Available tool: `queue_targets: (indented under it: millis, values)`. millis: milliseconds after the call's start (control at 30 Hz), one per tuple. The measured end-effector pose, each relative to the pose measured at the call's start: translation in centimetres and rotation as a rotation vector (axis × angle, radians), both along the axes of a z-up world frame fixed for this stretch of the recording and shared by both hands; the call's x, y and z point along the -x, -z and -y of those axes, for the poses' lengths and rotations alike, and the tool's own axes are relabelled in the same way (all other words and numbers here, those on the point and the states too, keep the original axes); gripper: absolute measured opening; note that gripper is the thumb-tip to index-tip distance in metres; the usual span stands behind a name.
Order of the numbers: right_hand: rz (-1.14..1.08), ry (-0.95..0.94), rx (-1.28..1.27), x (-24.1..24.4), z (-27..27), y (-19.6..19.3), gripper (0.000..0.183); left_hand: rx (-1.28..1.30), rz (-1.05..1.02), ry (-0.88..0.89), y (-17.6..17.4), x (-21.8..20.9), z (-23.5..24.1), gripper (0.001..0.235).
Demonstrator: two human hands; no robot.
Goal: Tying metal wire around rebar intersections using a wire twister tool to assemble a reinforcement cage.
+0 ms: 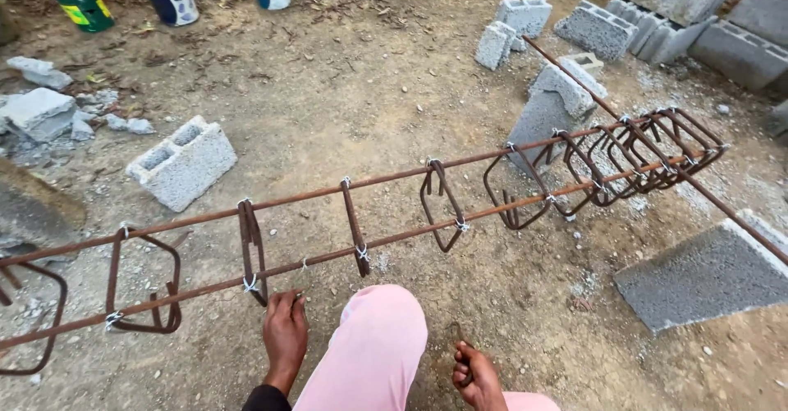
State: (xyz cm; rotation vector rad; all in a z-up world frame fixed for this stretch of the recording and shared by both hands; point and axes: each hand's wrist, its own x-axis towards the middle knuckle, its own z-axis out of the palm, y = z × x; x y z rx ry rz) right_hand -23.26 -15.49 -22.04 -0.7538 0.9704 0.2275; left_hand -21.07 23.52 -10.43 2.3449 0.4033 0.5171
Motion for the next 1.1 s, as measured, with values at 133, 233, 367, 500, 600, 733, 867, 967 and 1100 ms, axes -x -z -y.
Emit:
queue_targets:
  millis: [133, 233, 367, 500, 600, 733, 867, 967, 1100]
  values:
    - [0.037, -0.043, -0.035, 0.2, 0.1, 2.1, 0.009, 0.030, 0.107, -0.015, 2.3, 0.3, -1.5, 0.022]
    - [0.052, -0.073, -0.031, 0.2, -0.2, 2.4, 0.013, 0.053, 0.127, -0.024, 0.2, 1.0, -1.3, 0.015]
    - [0.058, -0.152, -0.043, 0.4, -0.6, 2.3, 0.026, -0.009, 0.151, 0.023, -1.7, 1.5, -1.1, 0.010]
    - [0.036, -0.070, -0.010, 0.0, -1.4, 0.9, 0.010, -0.117, 0.060, 0.028, -1.1, 1.3, -1.5, 0.006]
    - [0.029, -0.085, 0.011, 0.3, -1.7, -0.3, 0.010, -0.165, 0.110, 0.074, -1.7, 1.5, -1.5, 0.007]
    - [0.020, -0.080, 0.063, 0.4, -2.3, -2.6, 0.012, -0.220, 0.129, 0.103, -1.6, 1.3, -1.5, 0.005]
    - [0.027, -0.079, 0.056, 0.5, -2.2, -2.3, 0.011, -0.325, 0.170, 0.121, -1.7, 1.4, -1.6, 0.010]
    - [0.032, -0.087, 0.082, 0.6, -2.6, -4.0, 0.011, -0.413, 0.222, 0.146, -2.1, 1.5, -1.5, 0.013]
    - [0.046, -0.076, 0.044, 0.7, -2.2, -3.1, 0.010, -0.436, 0.267, 0.179, -2.1, 1.6, -1.5, 0.012]
